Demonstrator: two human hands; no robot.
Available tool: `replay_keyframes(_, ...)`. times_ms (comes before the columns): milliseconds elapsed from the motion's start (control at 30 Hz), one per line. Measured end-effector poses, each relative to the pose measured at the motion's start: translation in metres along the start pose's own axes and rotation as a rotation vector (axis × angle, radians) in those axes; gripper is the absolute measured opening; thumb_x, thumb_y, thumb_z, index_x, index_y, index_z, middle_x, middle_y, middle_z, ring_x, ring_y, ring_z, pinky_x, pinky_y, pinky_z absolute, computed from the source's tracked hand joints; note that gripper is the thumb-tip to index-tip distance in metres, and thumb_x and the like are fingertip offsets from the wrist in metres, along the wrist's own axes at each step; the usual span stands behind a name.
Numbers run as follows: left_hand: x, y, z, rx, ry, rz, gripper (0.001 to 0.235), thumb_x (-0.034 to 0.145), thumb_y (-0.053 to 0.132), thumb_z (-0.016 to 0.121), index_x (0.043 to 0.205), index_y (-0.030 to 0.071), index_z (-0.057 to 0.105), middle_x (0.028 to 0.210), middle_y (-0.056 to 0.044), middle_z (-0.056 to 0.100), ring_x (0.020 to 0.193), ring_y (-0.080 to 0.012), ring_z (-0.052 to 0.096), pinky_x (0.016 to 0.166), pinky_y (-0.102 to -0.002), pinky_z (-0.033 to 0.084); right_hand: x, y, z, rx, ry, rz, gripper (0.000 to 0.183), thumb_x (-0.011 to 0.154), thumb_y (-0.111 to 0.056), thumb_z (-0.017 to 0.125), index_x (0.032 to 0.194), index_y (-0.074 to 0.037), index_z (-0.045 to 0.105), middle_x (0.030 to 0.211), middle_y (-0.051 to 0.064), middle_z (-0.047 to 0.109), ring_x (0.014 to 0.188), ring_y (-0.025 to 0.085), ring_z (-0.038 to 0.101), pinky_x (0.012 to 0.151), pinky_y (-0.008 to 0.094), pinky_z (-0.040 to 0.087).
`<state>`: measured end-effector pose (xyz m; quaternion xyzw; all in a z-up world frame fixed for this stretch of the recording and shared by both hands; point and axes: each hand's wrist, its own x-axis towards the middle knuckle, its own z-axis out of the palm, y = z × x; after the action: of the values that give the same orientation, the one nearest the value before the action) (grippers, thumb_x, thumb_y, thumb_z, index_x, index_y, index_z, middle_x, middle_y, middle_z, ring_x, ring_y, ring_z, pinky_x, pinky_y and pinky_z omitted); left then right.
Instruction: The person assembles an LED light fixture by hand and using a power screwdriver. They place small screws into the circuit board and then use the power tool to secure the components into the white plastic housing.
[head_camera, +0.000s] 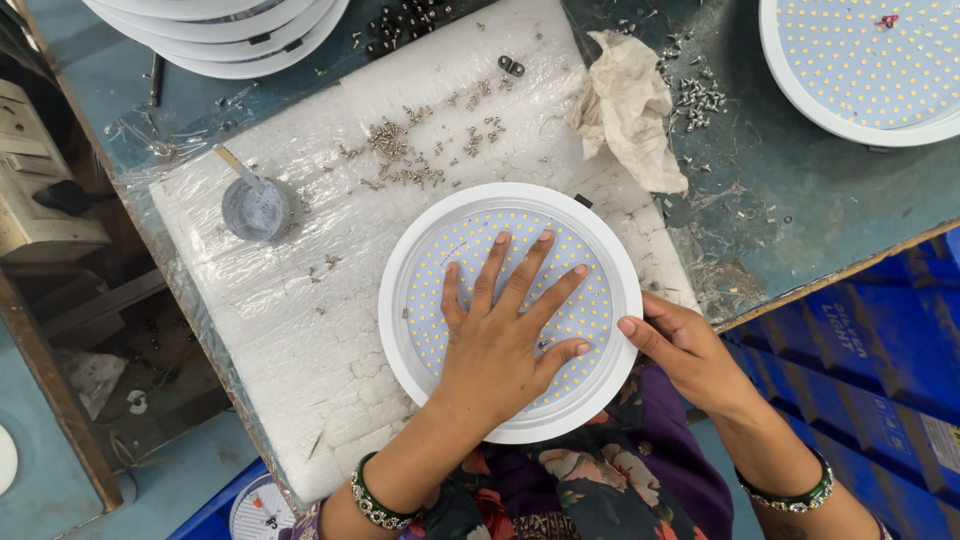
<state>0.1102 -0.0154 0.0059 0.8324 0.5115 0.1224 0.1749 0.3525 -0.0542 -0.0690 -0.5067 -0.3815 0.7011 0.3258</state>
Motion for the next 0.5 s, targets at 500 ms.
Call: replay_keyframes(500,-0.0003,0.0017,0.0010,-0.007,-0.002,-0.019,0.065,0.089,0.062,0.063,0.149,0.037,0.053,0.166,-0.003,0.033,0.155,-0.0350,0.020,0.118,-0.068,0.002,-0.0003,0.0011,-0.0007,0.006,0.002,0.001,0.046,0.100,-0.017,0.059,0.140,0.005,0.059,0.120,0.012,0.073,0.109,0.014,0.066,0.095,0.030,0.054)
